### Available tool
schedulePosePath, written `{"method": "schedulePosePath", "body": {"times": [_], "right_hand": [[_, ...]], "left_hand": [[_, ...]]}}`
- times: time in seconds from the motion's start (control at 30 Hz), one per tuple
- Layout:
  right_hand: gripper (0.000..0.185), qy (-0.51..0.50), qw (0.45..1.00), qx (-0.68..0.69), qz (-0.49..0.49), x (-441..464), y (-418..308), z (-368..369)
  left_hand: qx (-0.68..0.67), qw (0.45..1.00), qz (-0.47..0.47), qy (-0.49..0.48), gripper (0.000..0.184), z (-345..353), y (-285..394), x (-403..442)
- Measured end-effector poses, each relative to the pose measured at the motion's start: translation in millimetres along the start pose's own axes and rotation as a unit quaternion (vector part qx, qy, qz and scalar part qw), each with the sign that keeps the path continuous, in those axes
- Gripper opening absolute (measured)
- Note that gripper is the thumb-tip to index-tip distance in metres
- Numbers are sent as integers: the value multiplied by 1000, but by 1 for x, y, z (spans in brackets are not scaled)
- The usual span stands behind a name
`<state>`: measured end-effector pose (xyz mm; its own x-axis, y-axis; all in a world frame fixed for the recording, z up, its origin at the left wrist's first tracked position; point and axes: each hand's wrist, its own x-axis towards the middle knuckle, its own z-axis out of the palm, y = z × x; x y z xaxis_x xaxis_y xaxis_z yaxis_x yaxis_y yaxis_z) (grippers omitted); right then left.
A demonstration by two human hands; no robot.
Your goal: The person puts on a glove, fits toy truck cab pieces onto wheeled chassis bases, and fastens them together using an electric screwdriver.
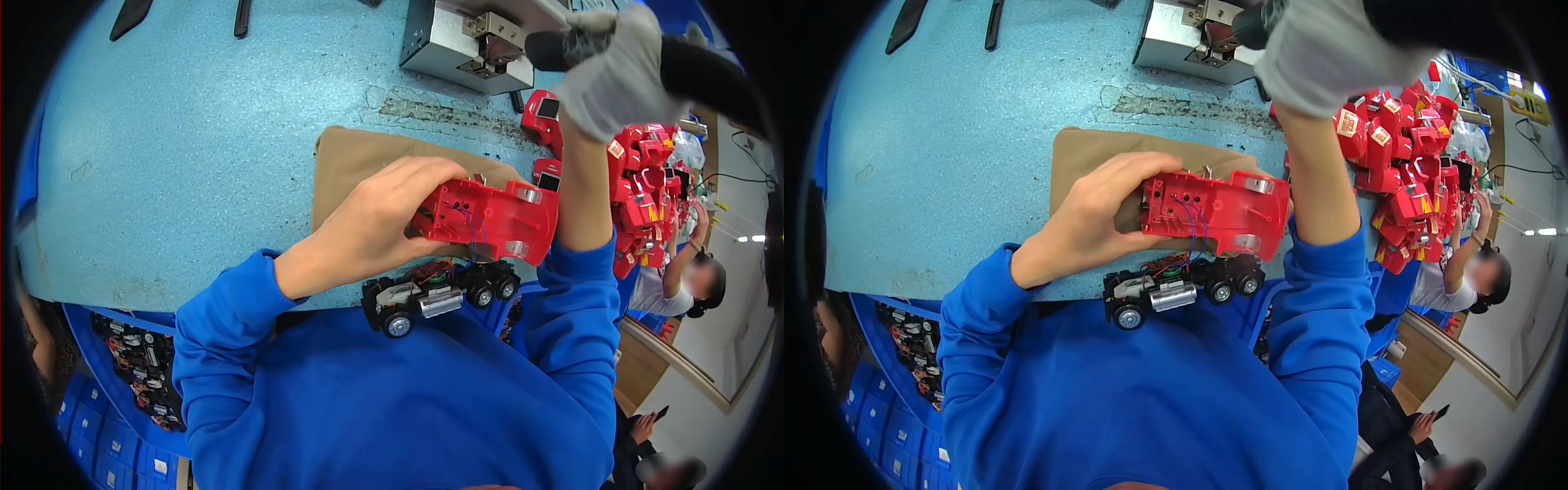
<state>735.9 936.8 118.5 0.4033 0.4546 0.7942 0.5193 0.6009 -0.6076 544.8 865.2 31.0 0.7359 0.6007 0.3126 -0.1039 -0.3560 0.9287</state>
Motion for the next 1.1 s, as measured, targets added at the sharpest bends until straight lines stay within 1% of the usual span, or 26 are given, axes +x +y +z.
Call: {"method": "schedulePosePath", "body": {"times": [0.03,0.1,0.13,0.17,0.2,0.23,0.27,0.3,0.33,0.37,0.4,0.5,0.6,0.73,0.8,0.83,0.9,0.93,1.0,1.1], "right_hand": [[10,30,999,-24,-32,-9,-6,-5],[9,-32,990,-63,-123,-13,-13,-26],[9,-127,973,-78,-179,-5,-13,-50],[11,-223,943,-91,-231,-1,-16,-64],[12,-82,966,-135,-207,-15,-36,-57],[7,-151,982,33,-107,-16,-54,-66],[11,-183,952,246,20,-17,-72,-76],[18,-170,890,400,140,-17,-90,-83],[16,-137,920,349,118,-31,-100,-78],[31,-102,945,294,100,-46,-110,-71],[45,-103,952,274,92,-58,-109,-70],[56,-103,963,223,115,-83,-92,-78],[52,-55,967,210,136,-92,-87,-77],[42,-38,959,237,148,-92,-83,-80],[39,-62,960,235,138,-89,-84,-77],[38,-90,962,226,126,-85,-86,-72],[32,-86,948,268,147,-88,-89,-63],[26,-104,952,240,161,-86,-90,-61],[16,-89,959,190,191,-86,-91,-56],[15,-114,973,88,183,-86,-90,-45]], "left_hand": [[2,1000,2,-1,61,0,1,-1],[10,1000,1,-2,61,1,2,-3],[15,1000,3,-2,62,1,3,-2],[18,1000,8,-3,62,0,2,-1],[18,1000,8,-3,62,1,1,-1],[15,1000,5,-1,62,2,0,-3],[19,1000,8,3,62,3,0,-4],[23,1000,12,5,62,3,0,-4],[28,999,16,6,62,3,0,-3],[30,1000,8,-3,62,2,0,-3],[29,1000,10,-1,62,2,-1,-3],[28,999,16,1,62,3,-2,-4],[24,1000,19,3,62,3,-3,-5],[22,999,24,8,62,4,-3,-5],[28,999,30,14,62,4,-4,-5],[33,999,33,19,61,4,-4,-5],[30,999,27,21,61,5,-4,-4],[23,999,21,18,60,5,-4,-3],[18,1000,16,15,60,5,-3,-2],[20,999,18,17,59,5,-4,-2]]}}
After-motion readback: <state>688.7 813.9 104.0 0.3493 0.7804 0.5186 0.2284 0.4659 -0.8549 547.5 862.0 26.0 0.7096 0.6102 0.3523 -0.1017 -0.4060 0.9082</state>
